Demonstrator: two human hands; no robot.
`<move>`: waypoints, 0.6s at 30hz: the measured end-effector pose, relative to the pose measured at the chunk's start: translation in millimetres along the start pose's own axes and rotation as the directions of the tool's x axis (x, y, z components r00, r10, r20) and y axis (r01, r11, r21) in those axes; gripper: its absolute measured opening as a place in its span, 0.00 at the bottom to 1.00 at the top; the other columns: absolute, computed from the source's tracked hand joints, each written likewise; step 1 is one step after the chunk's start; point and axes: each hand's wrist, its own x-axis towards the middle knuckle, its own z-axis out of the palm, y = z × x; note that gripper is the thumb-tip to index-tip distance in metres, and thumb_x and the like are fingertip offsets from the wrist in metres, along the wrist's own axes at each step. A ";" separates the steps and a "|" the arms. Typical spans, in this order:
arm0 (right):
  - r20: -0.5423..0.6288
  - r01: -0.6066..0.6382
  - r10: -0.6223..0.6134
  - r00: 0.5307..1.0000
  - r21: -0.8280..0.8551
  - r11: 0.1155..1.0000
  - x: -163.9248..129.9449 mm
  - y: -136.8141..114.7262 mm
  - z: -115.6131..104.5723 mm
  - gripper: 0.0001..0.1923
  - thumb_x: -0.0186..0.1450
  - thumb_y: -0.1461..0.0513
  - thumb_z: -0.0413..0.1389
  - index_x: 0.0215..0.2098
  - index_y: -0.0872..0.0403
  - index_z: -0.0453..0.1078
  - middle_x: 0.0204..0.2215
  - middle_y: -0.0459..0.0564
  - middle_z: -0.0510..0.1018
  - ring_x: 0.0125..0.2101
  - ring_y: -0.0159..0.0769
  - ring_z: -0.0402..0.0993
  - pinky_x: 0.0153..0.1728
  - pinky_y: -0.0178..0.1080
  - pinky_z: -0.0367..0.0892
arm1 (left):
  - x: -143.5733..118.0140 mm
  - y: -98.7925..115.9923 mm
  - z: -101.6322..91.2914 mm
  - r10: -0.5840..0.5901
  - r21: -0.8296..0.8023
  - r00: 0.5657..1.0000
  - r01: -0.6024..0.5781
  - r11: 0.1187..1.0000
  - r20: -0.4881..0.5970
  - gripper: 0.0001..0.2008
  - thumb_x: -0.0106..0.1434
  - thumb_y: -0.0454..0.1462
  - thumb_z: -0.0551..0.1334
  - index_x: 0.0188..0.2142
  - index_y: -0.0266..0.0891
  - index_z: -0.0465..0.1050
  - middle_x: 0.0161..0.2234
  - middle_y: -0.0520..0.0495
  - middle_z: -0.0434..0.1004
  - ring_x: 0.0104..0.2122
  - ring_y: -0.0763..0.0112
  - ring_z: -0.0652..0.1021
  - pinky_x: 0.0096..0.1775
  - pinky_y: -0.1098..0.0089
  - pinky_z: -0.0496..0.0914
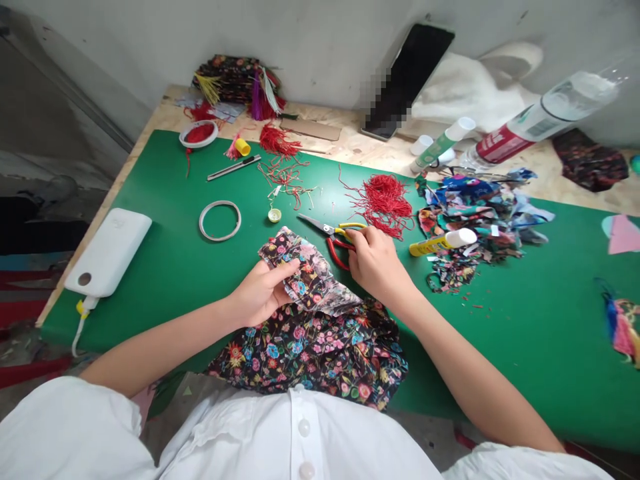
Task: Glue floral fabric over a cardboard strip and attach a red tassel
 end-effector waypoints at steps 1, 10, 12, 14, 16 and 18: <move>0.020 -0.038 0.039 0.999 -0.015 0.999 -0.9 -0.3 -1.1 0.20 0.65 0.68 0.47 0.54 0.66 0.67 0.41 0.66 0.73 0.40 0.51 0.69 0.41 0.47 0.65 | -0.6 0.7 0.0 0.006 -0.009 1.000 -0.006 1.000 -0.009 0.04 0.63 0.29 0.62 0.34 0.35 0.76 0.30 0.46 0.84 0.33 0.65 0.84 0.44 0.59 0.79; -0.121 -0.267 0.452 0.884 0.661 0.701 -1.3 10.0 -21.7 0.05 0.60 0.60 0.57 0.32 0.52 0.66 0.25 0.45 0.69 0.25 0.34 0.64 0.30 0.38 0.62 | 11.2 14.5 -5.2 0.247 -0.144 0.964 -0.259 0.955 -0.097 0.07 0.68 0.32 0.59 0.43 0.35 0.75 0.40 0.43 0.84 0.49 0.61 0.81 0.58 0.50 0.70; 0.005 -0.210 0.457 0.889 0.893 0.399 -5.3 -2.5 -31.5 0.11 0.57 0.58 0.63 0.34 0.52 0.66 0.27 0.44 0.71 0.26 0.32 0.65 0.29 0.36 0.62 | 14.2 18.3 -6.4 0.293 -0.160 0.947 -0.311 0.937 -0.130 0.08 0.68 0.34 0.60 0.45 0.36 0.75 0.42 0.43 0.84 0.50 0.61 0.80 0.59 0.49 0.69; 0.166 -0.219 0.360 0.918 0.970 0.109 -12.7 -19.1 -36.9 0.16 0.54 0.56 0.67 0.34 0.52 0.67 0.26 0.42 0.68 0.25 0.30 0.64 0.28 0.35 0.61 | 15.5 21.1 -6.9 0.314 -0.166 0.937 -0.338 0.926 -0.155 0.10 0.68 0.36 0.60 0.47 0.36 0.74 0.44 0.42 0.83 0.50 0.62 0.80 0.59 0.50 0.68; 0.298 -0.280 0.157 0.942 0.951 -0.128 -23.1 -35.6 -36.8 0.20 0.54 0.51 0.69 0.35 0.52 0.66 0.23 0.40 0.62 0.24 0.28 0.59 0.27 0.34 0.59 | 15.5 22.9 -6.6 0.322 -0.167 0.931 -0.350 0.922 -0.171 0.11 0.69 0.38 0.59 0.48 0.36 0.74 0.45 0.41 0.82 0.50 0.61 0.80 0.58 0.50 0.69; 0.365 -0.377 -0.097 0.926 0.880 -0.289 -34.8 -49.6 -32.8 0.24 0.55 0.47 0.68 0.38 0.52 0.66 0.23 0.38 0.58 0.23 0.27 0.54 0.27 0.34 0.55 | 14.7 23.9 -5.8 0.322 -0.167 0.930 -0.351 0.921 -0.178 0.13 0.70 0.39 0.57 0.49 0.35 0.74 0.46 0.40 0.82 0.50 0.61 0.80 0.58 0.50 0.70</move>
